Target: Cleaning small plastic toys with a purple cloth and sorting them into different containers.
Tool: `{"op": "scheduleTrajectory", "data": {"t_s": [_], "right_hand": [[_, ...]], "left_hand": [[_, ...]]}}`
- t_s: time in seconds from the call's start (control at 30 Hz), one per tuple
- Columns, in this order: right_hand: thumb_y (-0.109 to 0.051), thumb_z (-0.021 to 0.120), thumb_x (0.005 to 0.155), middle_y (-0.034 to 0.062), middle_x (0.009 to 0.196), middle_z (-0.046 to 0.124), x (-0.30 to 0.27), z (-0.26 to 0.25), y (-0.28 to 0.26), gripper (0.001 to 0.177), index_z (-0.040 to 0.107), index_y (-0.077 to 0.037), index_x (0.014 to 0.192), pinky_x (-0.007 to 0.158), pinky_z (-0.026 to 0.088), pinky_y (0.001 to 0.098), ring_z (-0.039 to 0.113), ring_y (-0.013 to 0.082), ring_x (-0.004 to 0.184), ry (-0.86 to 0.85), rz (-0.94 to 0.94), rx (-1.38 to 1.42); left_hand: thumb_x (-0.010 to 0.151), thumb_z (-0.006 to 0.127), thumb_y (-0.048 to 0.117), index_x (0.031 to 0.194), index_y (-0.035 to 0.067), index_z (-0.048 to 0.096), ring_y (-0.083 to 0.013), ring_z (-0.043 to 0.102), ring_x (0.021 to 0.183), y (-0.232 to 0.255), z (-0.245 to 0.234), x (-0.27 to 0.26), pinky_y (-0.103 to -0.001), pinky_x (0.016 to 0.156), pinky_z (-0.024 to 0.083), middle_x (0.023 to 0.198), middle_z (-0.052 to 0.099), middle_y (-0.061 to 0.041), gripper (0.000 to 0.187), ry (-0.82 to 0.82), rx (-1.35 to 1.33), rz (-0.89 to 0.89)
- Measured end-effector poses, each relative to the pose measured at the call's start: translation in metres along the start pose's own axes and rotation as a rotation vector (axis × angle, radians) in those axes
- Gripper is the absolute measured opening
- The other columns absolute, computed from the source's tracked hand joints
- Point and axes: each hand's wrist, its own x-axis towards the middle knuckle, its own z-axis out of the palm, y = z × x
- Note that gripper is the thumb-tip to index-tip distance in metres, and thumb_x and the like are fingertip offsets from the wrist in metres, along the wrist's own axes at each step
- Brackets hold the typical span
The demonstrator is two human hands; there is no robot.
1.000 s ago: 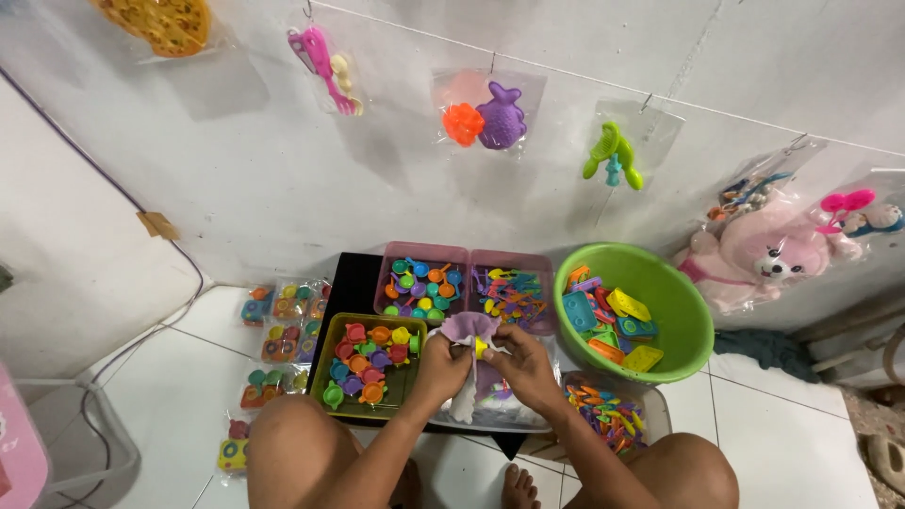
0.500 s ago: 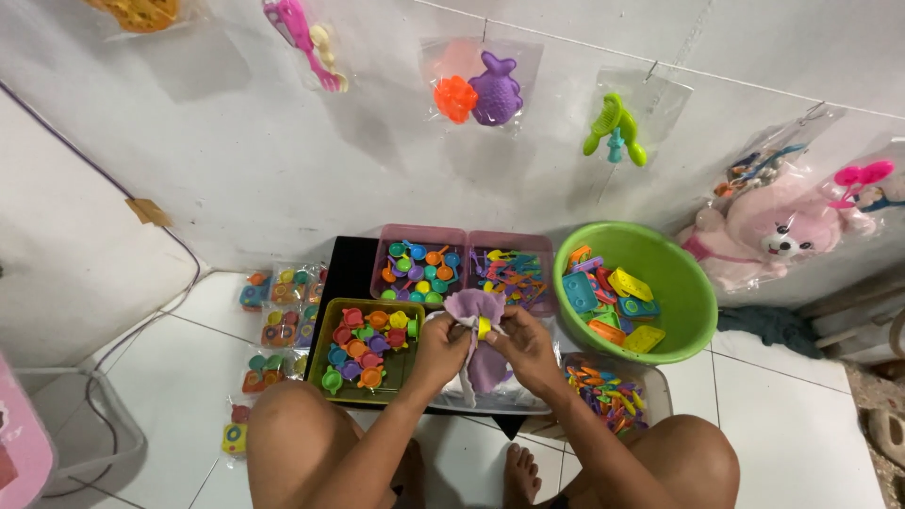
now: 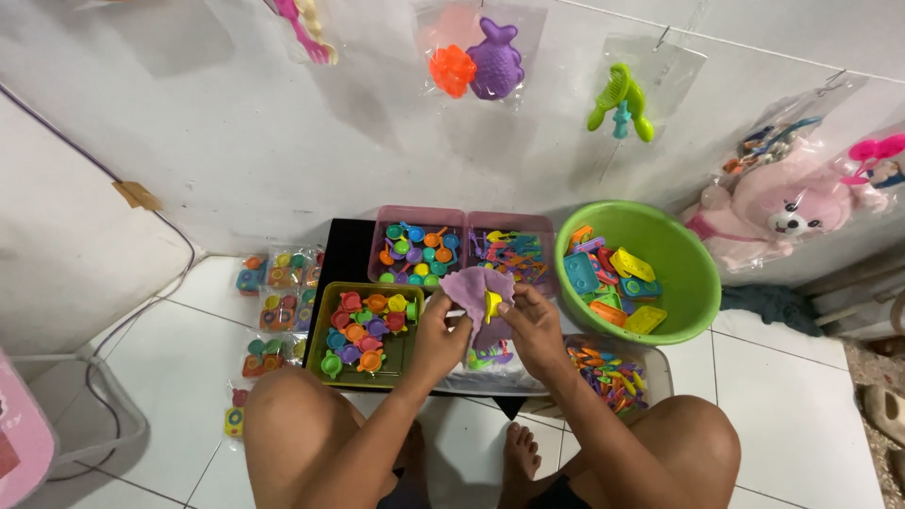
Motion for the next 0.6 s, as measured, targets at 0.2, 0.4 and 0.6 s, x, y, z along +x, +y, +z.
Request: {"op": "scheduleTrajectory", "data": {"t_s": [0.2, 0.4, 0.6], "right_hand": [[0.01, 0.071, 0.09, 0.0069, 0.094, 0.065, 0.008, -0.032, 0.022, 0.023, 0.062, 0.002, 0.11, 0.078, 0.057, 0.0301, 0.068, 0.0166, 0.086, 0.043, -0.09, -0.081], [0.01, 0.071, 0.091, 0.0045, 0.095, 0.063, 0.005, -0.017, 0.019, 0.021, 0.063, 0.001, 0.108, 0.078, 0.058, 0.0274, 0.068, 0.0127, 0.09, 0.025, -0.225, -0.252], [0.007, 0.074, 0.089, 0.012, 0.106, 0.059, -0.012, 0.013, -0.011, 0.014, 0.067, 0.003, 0.101, 0.084, 0.062, 0.0327, 0.067, 0.0194, 0.098, -0.023, -0.407, -0.541]], "left_hand": [[0.092, 0.062, 0.006, 0.122, 0.006, 0.063, -0.03, 0.057, 0.111, 0.084, -0.013, -0.008, -0.042, 0.093, 0.048, 0.116, 0.056, -0.009, 0.03, 0.311, 0.286, 0.63], [0.091, 0.073, 0.012, 0.115, 0.006, 0.074, -0.0297, 0.066, 0.104, 0.078, 0.0, -0.015, -0.04, 0.089, 0.049, 0.106, 0.072, -0.007, 0.025, 0.02, 0.457, 0.732], [0.086, 0.074, 0.0, 0.108, 0.006, 0.075, -0.0312, 0.07, 0.085, 0.06, 0.006, -0.012, -0.038, 0.074, 0.055, 0.089, 0.072, -0.011, 0.023, 0.023, 0.201, 0.502]]}}
